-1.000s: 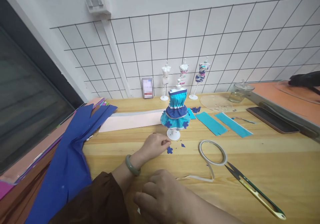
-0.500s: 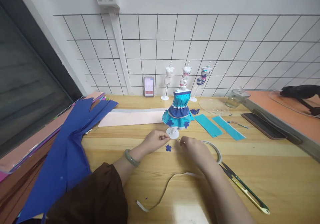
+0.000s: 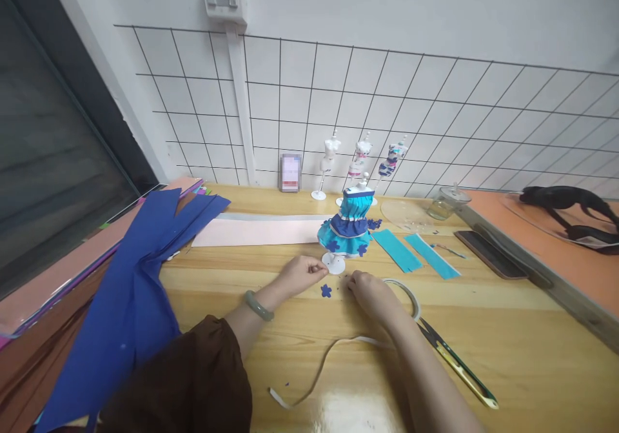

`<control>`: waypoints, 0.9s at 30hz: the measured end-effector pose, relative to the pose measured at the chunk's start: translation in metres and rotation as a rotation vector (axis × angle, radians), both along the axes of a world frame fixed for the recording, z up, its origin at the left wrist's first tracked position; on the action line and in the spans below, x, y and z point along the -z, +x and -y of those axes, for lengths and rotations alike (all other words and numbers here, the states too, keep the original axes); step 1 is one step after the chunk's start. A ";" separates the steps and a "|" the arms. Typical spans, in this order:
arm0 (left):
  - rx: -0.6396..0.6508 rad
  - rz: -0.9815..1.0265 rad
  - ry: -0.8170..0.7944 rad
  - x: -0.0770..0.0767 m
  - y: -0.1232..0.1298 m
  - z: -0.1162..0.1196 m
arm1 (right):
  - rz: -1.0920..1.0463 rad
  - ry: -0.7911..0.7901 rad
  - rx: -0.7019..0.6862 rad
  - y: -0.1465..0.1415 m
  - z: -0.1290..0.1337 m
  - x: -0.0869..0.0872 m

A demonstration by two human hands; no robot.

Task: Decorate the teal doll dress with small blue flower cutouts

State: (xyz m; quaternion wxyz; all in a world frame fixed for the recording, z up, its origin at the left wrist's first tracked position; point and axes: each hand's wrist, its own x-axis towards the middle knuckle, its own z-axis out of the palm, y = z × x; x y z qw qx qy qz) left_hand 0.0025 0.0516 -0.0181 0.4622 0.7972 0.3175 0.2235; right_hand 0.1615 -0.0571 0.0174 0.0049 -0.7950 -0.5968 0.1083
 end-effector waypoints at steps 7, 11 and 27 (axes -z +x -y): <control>0.020 0.008 -0.045 0.006 0.000 -0.005 | -0.038 0.040 0.137 0.063 -0.019 -0.030; 0.022 -0.009 -0.061 0.005 0.000 -0.005 | -0.058 0.122 0.246 0.107 -0.059 -0.043; 0.028 0.027 -0.093 0.007 -0.001 -0.007 | -0.382 0.332 0.328 0.147 -0.047 -0.049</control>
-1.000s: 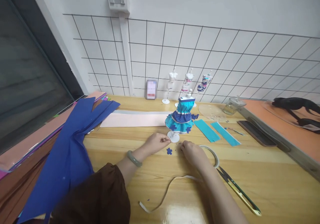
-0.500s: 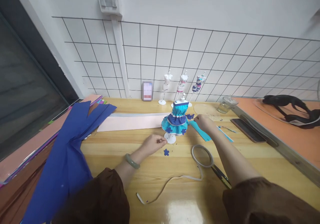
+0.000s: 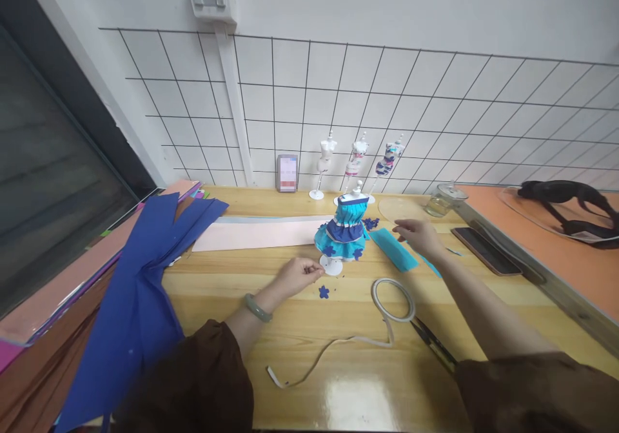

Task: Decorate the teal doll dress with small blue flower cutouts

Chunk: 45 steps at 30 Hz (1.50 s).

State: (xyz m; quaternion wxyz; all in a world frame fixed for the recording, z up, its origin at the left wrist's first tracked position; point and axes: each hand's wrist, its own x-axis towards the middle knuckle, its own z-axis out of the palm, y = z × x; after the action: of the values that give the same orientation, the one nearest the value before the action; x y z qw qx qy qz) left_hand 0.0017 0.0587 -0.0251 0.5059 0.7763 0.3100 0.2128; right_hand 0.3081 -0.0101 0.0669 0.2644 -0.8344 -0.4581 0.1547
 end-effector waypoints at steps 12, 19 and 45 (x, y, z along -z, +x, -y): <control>0.040 -0.086 0.263 -0.017 -0.004 0.015 | 0.068 0.167 -0.004 -0.039 0.203 0.057; 0.036 -0.091 0.340 -0.016 -0.003 0.018 | 0.083 0.319 -0.351 -0.133 0.211 0.080; -0.105 -0.020 0.085 -0.006 -0.003 0.013 | 0.288 0.533 -0.535 -0.156 0.198 0.093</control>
State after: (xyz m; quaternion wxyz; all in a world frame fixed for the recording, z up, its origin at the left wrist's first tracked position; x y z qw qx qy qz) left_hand -0.0011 0.0454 -0.0194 0.4574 0.7820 0.3457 0.2443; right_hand 0.1518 -0.2085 -0.0266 0.3549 -0.6011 -0.7156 -0.0248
